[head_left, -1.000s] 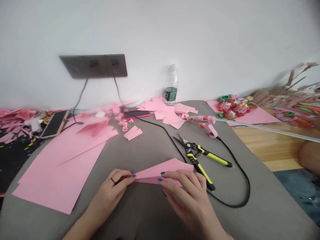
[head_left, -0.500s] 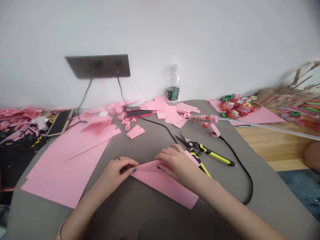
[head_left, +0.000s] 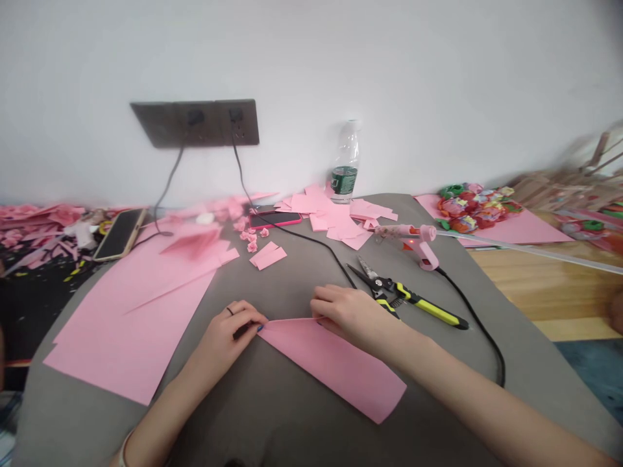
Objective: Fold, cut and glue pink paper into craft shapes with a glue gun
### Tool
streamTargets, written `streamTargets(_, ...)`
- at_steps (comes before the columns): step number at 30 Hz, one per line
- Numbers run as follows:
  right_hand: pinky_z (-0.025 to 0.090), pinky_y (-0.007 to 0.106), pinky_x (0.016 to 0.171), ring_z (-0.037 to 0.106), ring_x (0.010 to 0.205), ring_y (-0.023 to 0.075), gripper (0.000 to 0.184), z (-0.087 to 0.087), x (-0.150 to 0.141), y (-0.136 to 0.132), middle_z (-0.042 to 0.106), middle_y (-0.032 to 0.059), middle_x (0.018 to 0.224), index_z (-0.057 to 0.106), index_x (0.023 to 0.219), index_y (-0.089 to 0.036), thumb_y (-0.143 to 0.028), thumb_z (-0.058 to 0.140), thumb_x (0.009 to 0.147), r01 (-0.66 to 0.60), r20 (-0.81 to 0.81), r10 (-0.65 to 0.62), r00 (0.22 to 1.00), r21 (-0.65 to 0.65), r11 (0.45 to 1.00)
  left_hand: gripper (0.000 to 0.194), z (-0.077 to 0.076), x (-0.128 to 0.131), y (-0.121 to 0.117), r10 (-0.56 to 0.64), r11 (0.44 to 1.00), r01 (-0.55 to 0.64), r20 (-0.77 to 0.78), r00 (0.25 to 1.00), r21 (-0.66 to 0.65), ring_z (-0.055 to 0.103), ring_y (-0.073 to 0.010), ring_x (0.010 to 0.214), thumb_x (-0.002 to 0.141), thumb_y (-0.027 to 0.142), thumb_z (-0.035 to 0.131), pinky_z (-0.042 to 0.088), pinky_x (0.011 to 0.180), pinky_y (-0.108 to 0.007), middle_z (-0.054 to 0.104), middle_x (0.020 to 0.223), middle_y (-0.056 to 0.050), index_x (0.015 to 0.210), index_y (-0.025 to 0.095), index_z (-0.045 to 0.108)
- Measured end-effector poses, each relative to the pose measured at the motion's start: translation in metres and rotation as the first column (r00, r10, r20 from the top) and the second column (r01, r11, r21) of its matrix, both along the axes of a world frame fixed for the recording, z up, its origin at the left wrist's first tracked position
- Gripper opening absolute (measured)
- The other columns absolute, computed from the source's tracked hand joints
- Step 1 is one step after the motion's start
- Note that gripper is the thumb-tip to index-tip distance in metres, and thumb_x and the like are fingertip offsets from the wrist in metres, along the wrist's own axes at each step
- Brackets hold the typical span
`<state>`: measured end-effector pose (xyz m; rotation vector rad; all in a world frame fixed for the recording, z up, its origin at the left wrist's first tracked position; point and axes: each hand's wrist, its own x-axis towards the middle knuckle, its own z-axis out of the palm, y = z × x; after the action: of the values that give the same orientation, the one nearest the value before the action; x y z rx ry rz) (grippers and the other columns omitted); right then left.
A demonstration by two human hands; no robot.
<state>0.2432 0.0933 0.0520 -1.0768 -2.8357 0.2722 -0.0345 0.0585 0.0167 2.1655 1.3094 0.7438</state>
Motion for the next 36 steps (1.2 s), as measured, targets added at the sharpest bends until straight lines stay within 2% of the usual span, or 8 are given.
streamTargets(4,0.032,0.028,0.061,0.051,0.07,0.0149,0.024,-0.006,0.004,0.002,0.059,0.0012,0.089,0.057,0.082,-0.021,0.002,0.053,0.088,-0.127,0.018,0.127,0.992,-0.001,0.992,0.02,0.001,-0.008,0.005,-0.05,0.999,0.05,-0.042,0.998,0.005,0.064,-0.015,0.079,0.096,0.016,0.05,0.05,0.07,-0.024,0.066,0.087,-0.001,0.087,0.022,0.066)
streamTargets(8,0.039,0.028,0.069,0.049,0.074,0.017,0.028,-0.016,0.007,-0.004,0.058,0.003,0.095,0.054,0.087,-0.021,0.006,0.048,0.087,-0.167,-0.033,0.168,0.985,0.017,0.986,0.018,-0.002,-0.012,0.007,-0.084,0.994,0.088,-0.058,0.995,0.06,0.062,-0.0144,0.079,0.098,0.016,0.05,0.049,0.07,-0.024,0.064,0.085,0.0,0.086,0.021,0.062)
streamTargets(13,0.049,0.036,0.088,0.057,0.1,0.0218,0.021,-0.02,0.01,-0.017,0.064,0.0098,0.116,0.057,0.102,-0.019,-0.002,0.045,0.099,-0.15,-0.118,0.151,0.981,0.017,0.989,0.017,-0.006,-0.016,0.011,-0.161,0.982,0.167,-0.072,0.984,0.089,0.061,-0.0138,0.081,0.099,0.011,0.05,0.048,0.072,-0.022,0.064,0.089,0.0,0.097,0.022,0.063)
streamTargets(17,0.05,0.044,0.101,0.057,0.124,0.025,0.022,-0.026,0.017,-0.022,0.062,0.0138,0.14,0.06,0.115,-0.018,-0.01,0.042,0.104,-0.136,-0.178,0.145,0.973,0.062,0.989,0.021,-0.009,-0.016,0.012,-0.192,0.964,0.203,-0.076,0.978,0.174,0.06,-0.0142,0.084,0.098,0.007,0.05,0.047,0.073,-0.023,0.062,0.088,-0.001,0.096,0.022,0.064)
streamTargets(21,0.046,0.047,0.109,0.054,0.134,0.0251,0.038,-0.034,0.025,-0.023,0.056,0.0131,0.15,0.053,0.14,-0.016,-0.012,0.037,0.106,-0.172,-0.16,0.182,0.97,0.074,0.982,0.021,-0.009,-0.015,0.012,-0.236,0.936,0.249,-0.082,0.968,0.248,0.059,-0.0146,0.085,0.098,0.005,0.049,0.047,0.079,-0.026,0.062,0.091,-0.002,0.094,0.021,0.064)
streamTargets(24,0.044,0.047,0.11,0.053,0.136,0.0256,0.047,-0.034,0.024,-0.025,0.056,0.0116,0.151,0.045,0.15,-0.015,-0.009,0.036,0.104,-0.182,-0.116,0.189,0.975,0.066,0.981,0.018,-0.007,-0.013,0.013,-0.217,0.945,0.233,-0.092,0.972,0.231,0.058,-0.0154,0.087,0.097,0.006,0.051,0.047,0.081,-0.027,0.063,0.093,-0.003,0.092,0.02,0.062)
streamTargets(29,0.045,0.046,0.108,0.054,0.134,0.0266,0.046,-0.029,0.018,-0.027,0.058,0.0107,0.149,0.048,0.148,-0.015,-0.011,0.042,0.103,-0.169,-0.1,0.177,0.979,0.085,0.982,0.011,-0.004,-0.007,0.015,-0.18,0.957,0.195,-0.09,0.98,0.215,0.052,-0.0152,0.075,0.097,0.014,0.059,0.043,0.068,-0.024,0.061,0.078,0.001,0.09,0.02,0.064)
streamTargets(36,0.051,0.041,0.099,0.063,0.122,0.0258,0.032,-0.015,0.0,-0.021,0.068,0.0105,0.136,0.063,0.127,-0.017,-0.009,0.052,0.099,-0.14,-0.042,0.144,0.989,0.08,0.987,0.019,-0.005,-0.001,0.016,-0.192,0.954,0.204,-0.073,0.979,0.22,0.051,-0.0144,0.073,0.094,0.006,0.059,0.042,0.065,-0.024,0.057,0.073,0.001,0.08,0.019,0.06)
